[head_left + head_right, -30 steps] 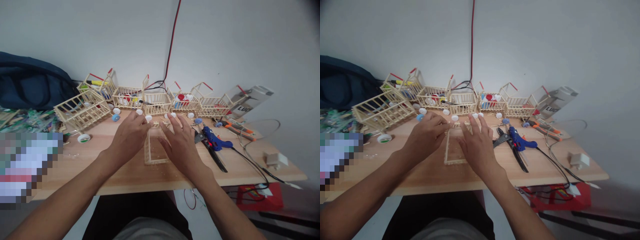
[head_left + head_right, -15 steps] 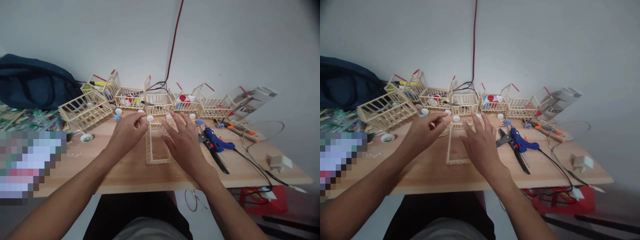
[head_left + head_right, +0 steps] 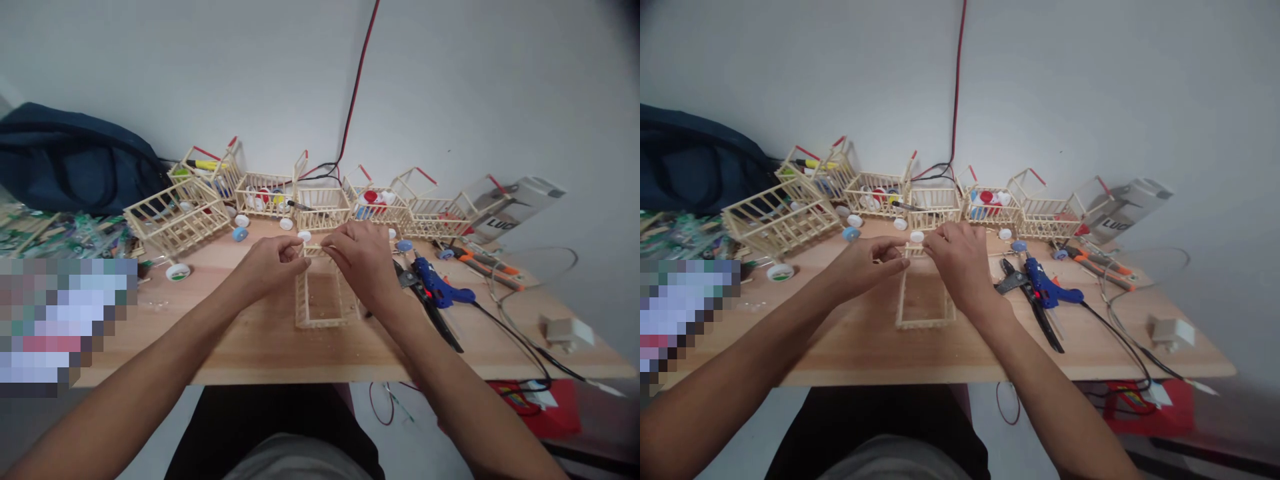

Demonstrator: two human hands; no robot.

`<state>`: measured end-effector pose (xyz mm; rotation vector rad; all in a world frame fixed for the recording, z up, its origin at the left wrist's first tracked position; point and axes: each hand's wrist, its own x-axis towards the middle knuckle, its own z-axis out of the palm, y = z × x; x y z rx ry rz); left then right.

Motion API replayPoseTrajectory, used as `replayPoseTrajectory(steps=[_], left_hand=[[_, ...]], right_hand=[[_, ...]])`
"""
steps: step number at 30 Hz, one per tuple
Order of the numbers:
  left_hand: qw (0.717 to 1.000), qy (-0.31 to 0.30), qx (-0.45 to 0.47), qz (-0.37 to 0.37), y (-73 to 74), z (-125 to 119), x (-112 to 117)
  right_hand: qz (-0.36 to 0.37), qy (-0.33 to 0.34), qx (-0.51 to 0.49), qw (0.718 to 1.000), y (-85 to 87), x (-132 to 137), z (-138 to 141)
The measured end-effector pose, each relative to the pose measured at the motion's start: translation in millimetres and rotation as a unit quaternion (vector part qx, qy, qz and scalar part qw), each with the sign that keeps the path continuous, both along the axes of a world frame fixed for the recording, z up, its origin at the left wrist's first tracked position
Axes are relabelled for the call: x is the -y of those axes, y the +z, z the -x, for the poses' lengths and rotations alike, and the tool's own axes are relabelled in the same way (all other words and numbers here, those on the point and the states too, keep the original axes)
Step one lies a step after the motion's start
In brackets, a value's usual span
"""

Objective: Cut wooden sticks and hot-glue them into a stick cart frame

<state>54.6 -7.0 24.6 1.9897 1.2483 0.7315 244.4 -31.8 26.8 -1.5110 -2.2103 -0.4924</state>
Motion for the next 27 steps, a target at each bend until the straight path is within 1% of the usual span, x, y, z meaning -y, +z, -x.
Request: replayPoseTrajectory(steps=[7, 15, 20, 27], left_hand=[[1.000, 0.000, -0.017, 0.001, 1.8, 0.5, 1.3], [0.999, -0.005, -0.033, -0.024, 1.8, 0.9, 1.0], [0.999, -0.004, -0.033, -0.020, 1.9, 0.8, 0.9], [0.999, -0.009, -0.037, -0.035, 0.3, 1.0, -0.4]], right_hand=[[0.028, -0.004, 0.016, 0.999, 2.0, -3.9, 1.2], [0.032, 0.002, 0.026, 0.999, 3.4, -4.0, 3.6], [0.037, -0.002, 0.031, 0.999, 3.1, -4.4, 4.7], [0.027, 0.003, 0.045, 0.999, 3.8, -5.9, 4.7]])
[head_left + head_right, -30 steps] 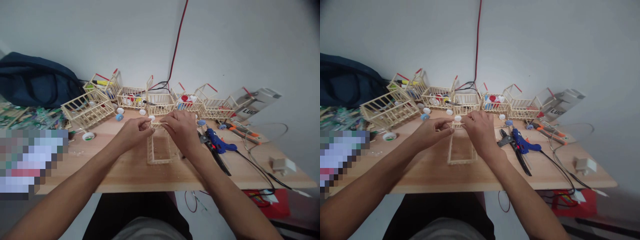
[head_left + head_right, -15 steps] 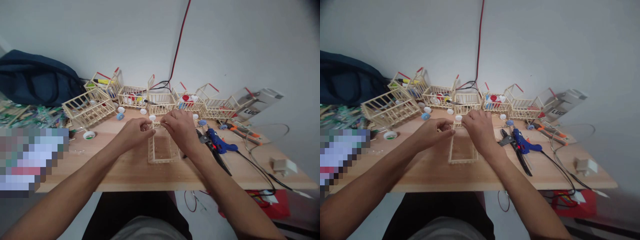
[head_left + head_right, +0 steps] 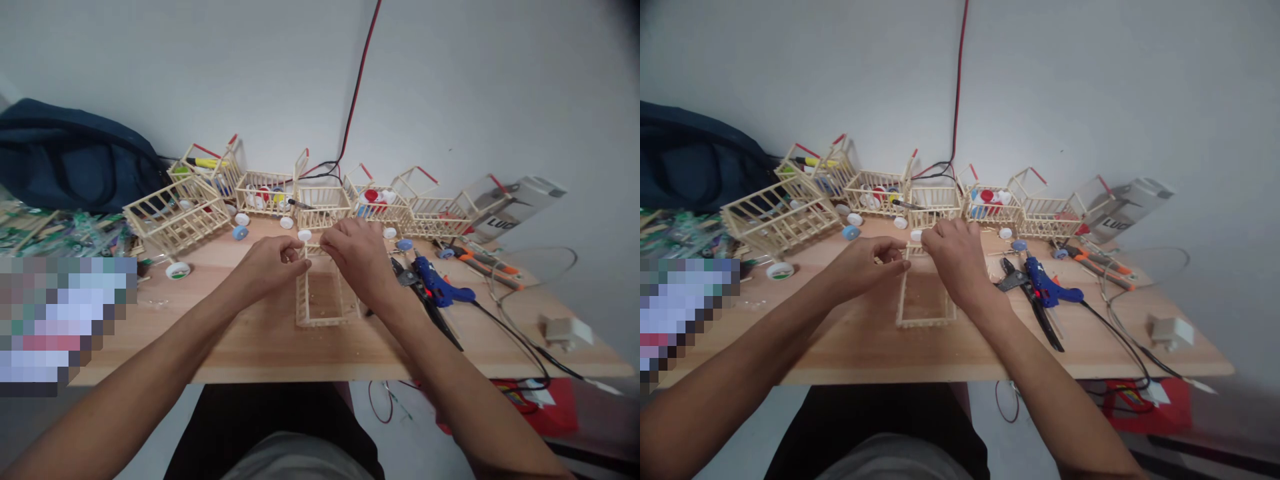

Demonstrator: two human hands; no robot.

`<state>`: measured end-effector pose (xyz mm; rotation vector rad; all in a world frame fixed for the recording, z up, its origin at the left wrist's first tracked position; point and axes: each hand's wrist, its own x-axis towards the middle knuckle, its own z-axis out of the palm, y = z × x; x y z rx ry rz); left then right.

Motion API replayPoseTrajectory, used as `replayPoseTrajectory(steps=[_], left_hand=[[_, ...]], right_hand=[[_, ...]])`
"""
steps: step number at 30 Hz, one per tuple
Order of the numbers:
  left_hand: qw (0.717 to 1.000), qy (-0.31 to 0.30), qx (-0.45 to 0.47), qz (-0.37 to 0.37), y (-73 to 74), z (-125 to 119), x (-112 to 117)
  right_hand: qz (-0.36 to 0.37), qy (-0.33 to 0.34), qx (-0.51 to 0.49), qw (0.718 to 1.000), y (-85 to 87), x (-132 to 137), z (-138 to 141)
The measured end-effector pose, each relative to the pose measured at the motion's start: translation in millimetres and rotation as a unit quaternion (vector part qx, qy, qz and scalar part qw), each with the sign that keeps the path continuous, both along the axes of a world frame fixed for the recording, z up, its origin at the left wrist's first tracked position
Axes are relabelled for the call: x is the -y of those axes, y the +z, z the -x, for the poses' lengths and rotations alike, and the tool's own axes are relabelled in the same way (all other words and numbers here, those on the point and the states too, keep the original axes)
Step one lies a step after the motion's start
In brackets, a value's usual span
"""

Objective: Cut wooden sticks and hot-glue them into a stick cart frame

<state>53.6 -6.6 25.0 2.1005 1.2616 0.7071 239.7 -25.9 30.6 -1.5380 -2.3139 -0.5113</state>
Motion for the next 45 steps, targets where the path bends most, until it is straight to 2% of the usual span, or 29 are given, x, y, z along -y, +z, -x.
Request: replayPoseTrajectory(steps=[8, 14, 17, 20, 22, 25, 29, 32, 38, 45], left_hand=[[1.000, 0.000, -0.003, 0.008, -0.4, 1, 0], [1.000, 0.005, -0.010, -0.020, -2.0, 4, -1], [0.992, 0.050, 0.009, -0.116, -1.3, 6, 1], [0.959, 0.078, 0.019, -0.272, 0.7, 6, 4], [0.935, 0.072, 0.009, -0.349, 3.4, 4, 6], [0.916, 0.039, -0.026, -0.397, 9.8, -3, 7], [0.918, -0.017, -0.081, -0.388, 19.6, -16, 6], [0.920, -0.054, -0.106, -0.373, 23.0, -26, 3], [0.918, -0.074, -0.128, -0.368, 18.0, -44, -5], [0.917, -0.068, -0.163, -0.356, 13.1, -53, -7]], right_hand=[[0.002, 0.004, -0.002, 1.000, 3.0, 1, 0], [-0.056, 0.015, -0.117, 0.991, 10.6, 5, -23], [-0.083, 0.001, -0.182, 0.980, 10.3, 9, -40], [-0.091, -0.007, -0.266, 0.960, 1.1, 16, -51], [-0.079, -0.020, -0.317, 0.945, -9.4, 21, -54], [-0.043, -0.044, -0.378, 0.924, -25.5, 27, -50], [0.000, -0.046, -0.441, 0.896, -36.4, 33, -42], [0.026, -0.038, -0.456, 0.889, -38.1, 37, -43], [0.066, -0.001, -0.403, 0.913, -39.3, 43, -50], [0.125, 0.022, -0.355, 0.926, -41.4, 47, -44]])
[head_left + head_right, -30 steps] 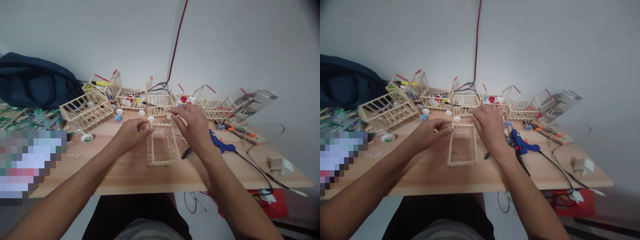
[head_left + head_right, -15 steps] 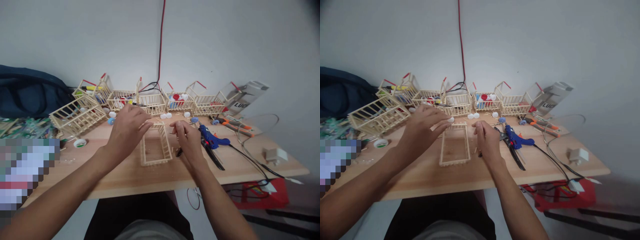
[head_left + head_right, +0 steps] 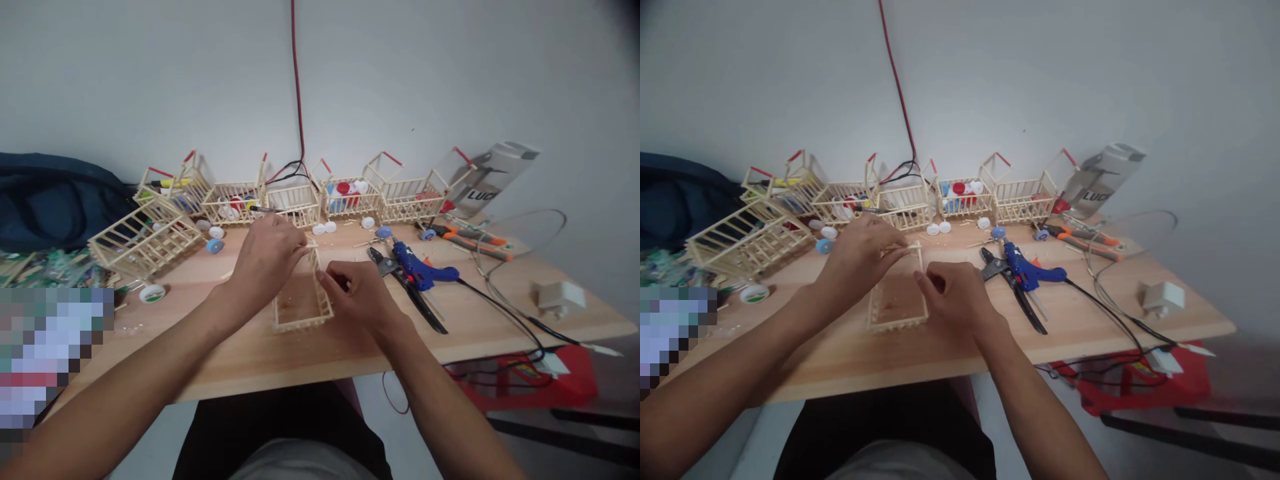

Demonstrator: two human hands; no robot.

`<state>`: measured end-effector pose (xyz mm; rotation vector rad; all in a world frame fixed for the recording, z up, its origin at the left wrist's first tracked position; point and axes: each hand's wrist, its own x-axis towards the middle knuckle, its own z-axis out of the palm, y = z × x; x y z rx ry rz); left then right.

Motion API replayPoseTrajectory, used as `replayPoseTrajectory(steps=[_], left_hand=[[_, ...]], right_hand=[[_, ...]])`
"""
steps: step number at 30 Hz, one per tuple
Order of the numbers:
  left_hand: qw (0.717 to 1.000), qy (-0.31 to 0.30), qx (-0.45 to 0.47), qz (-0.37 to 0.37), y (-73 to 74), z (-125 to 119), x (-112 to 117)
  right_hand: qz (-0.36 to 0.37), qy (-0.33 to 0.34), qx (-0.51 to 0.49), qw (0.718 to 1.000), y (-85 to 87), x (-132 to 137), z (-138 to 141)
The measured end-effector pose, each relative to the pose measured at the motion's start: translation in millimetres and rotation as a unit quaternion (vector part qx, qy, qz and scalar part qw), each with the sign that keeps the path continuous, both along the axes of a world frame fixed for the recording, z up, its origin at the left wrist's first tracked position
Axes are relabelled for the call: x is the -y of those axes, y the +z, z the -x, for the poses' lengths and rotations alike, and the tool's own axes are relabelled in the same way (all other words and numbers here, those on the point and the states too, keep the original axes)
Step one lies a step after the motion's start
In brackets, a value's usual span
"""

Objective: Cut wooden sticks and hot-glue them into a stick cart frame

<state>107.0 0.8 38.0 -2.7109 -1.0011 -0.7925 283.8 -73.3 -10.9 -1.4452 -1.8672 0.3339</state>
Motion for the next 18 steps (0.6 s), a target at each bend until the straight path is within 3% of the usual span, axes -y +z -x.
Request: replayPoseTrajectory(steps=[8, 18], left_hand=[[0.998, 0.040, -0.055, 0.007, -0.2, -4.2, 0.6], [0.997, 0.064, -0.054, 0.002, -2.9, -6.9, 2.2]], right_hand=[[0.005, 0.013, 0.026, 1.000, 1.2, -0.2, 1.8], [-0.003, 0.031, 0.021, 0.999, -0.4, -0.1, 0.0]])
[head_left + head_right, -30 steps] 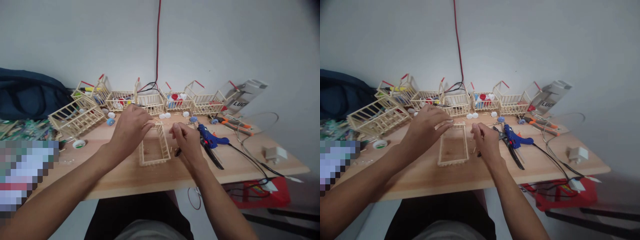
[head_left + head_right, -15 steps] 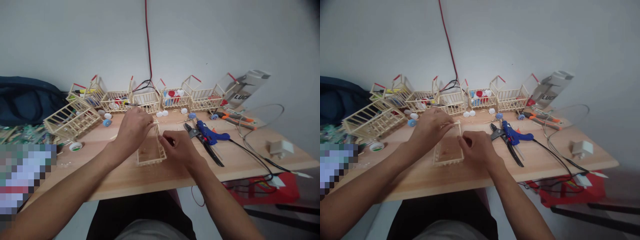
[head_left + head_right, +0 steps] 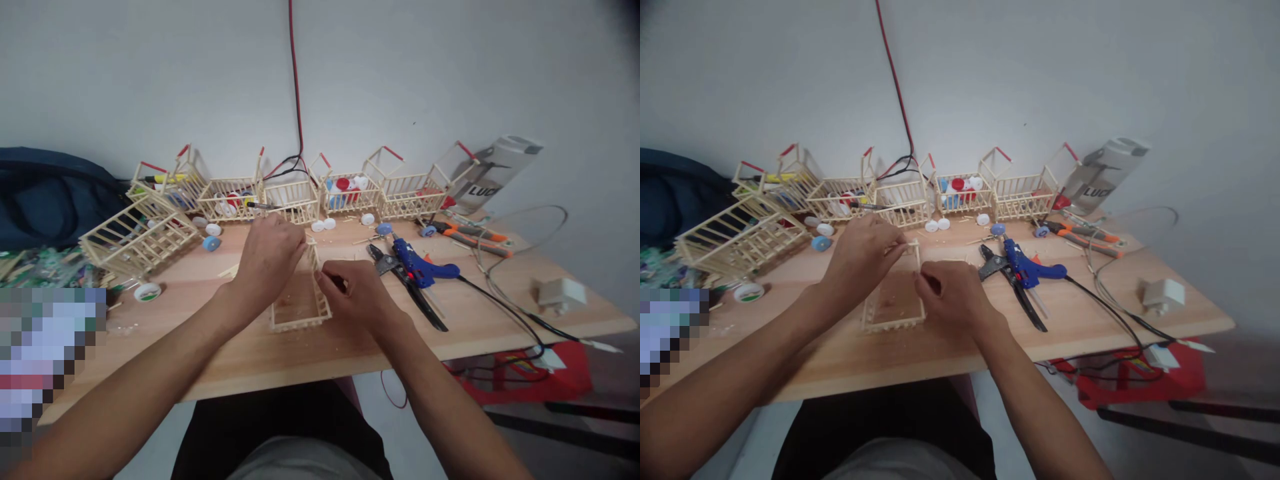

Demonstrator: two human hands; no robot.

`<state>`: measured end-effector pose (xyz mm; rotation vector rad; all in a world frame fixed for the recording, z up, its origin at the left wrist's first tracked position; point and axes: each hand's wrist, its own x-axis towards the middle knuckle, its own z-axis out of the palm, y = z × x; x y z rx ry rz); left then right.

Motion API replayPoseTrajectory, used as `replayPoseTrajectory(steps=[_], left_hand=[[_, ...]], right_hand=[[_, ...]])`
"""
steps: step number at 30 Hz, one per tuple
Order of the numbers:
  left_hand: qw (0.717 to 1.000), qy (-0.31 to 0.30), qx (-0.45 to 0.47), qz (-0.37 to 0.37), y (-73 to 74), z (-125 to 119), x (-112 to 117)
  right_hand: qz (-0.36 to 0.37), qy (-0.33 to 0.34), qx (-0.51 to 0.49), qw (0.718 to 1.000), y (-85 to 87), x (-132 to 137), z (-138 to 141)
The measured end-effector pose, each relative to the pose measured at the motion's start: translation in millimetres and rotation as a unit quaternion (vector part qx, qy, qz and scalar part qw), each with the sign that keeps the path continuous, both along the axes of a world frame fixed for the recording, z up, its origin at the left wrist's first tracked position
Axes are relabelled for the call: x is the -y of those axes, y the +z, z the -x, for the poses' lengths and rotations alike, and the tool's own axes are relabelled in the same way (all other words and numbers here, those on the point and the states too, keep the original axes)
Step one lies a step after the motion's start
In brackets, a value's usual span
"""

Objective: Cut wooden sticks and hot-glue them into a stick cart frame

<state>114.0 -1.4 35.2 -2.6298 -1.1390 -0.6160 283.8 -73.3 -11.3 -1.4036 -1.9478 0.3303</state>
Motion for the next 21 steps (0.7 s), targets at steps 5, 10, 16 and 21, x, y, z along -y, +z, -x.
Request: replayPoseTrajectory(steps=[5, 10, 16, 21], left_hand=[[1.000, 0.006, 0.007, 0.005, -1.3, 0, 1], [1.000, 0.014, 0.008, 0.013, 0.1, -2, 3], [0.999, 0.005, 0.038, 0.022, 4.2, 2, 1], [0.996, -0.012, 0.091, 0.013, 4.7, 10, -1]], right_hand=[[0.001, 0.003, 0.001, 1.000, -0.1, -1, 0], [-0.001, 0.005, 0.001, 1.000, -0.1, -1, 1], [0.000, 0.004, 0.004, 1.000, -0.8, -1, 0], [-0.001, 0.005, 0.005, 1.000, 0.3, -1, 1]])
